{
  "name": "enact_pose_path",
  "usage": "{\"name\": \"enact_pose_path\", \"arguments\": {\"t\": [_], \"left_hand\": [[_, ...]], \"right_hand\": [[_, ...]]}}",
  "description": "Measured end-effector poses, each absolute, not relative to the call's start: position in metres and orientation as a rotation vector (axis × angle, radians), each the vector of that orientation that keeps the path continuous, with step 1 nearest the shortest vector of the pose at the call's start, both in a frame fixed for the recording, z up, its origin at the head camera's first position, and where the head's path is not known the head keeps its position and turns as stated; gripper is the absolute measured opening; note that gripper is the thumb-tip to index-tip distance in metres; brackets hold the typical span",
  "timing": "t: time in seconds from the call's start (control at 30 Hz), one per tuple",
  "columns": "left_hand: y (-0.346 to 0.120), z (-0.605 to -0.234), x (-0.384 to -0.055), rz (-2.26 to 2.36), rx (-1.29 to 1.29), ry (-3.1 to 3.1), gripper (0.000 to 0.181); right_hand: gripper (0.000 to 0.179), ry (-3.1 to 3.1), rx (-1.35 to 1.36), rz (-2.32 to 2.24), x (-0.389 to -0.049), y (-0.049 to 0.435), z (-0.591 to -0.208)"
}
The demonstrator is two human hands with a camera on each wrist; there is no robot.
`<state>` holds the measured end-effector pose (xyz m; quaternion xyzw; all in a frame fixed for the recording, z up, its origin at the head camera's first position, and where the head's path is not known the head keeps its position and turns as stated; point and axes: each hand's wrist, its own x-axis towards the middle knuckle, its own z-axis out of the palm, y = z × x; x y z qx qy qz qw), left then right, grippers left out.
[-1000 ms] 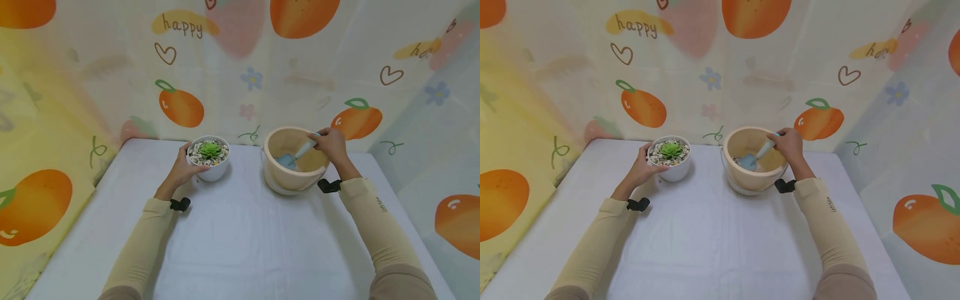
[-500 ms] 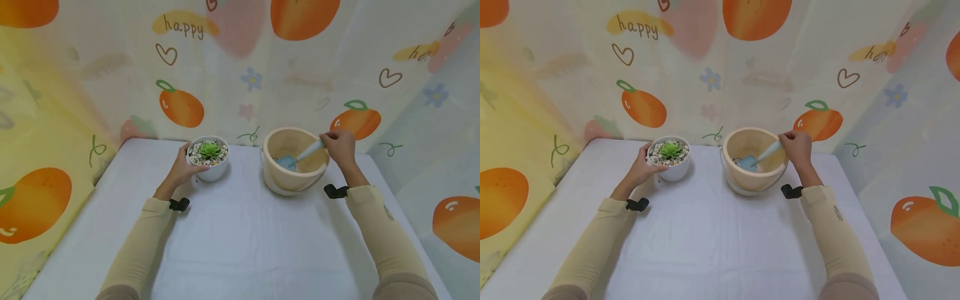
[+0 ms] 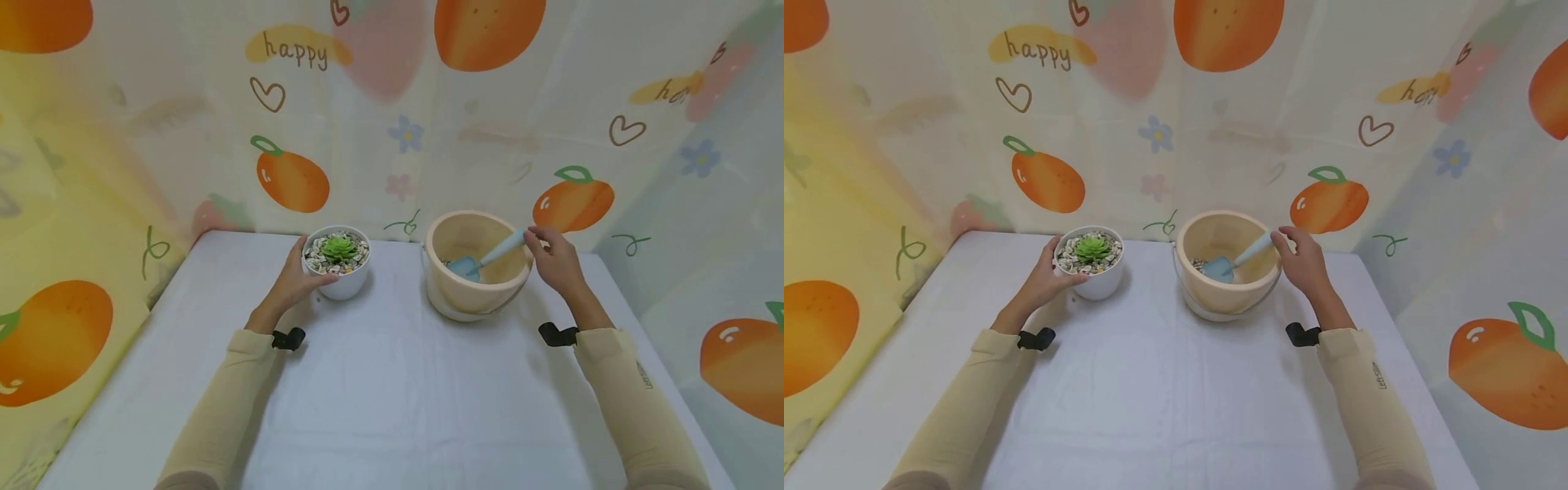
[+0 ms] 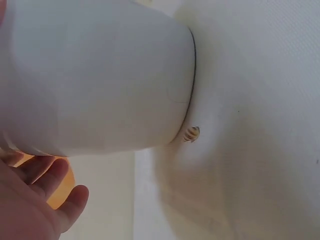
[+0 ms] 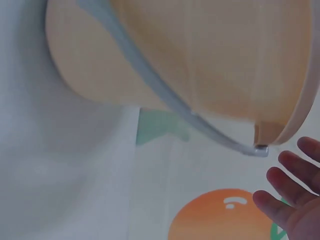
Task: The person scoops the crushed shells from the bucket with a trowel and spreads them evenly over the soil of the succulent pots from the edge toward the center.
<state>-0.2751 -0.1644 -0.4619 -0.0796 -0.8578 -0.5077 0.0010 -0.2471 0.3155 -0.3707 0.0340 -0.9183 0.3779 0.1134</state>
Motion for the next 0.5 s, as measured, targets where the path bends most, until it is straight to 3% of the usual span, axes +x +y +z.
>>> {"name": "enact_pose_path", "arguments": {"t": [0.5], "left_hand": [[-0.177,-0.45,-0.254,-1.366,-0.18,-2.879,0.115]], "right_hand": [[0.071,-2.888,0.127,0.911,-0.216,0.329,-0.401]]}}
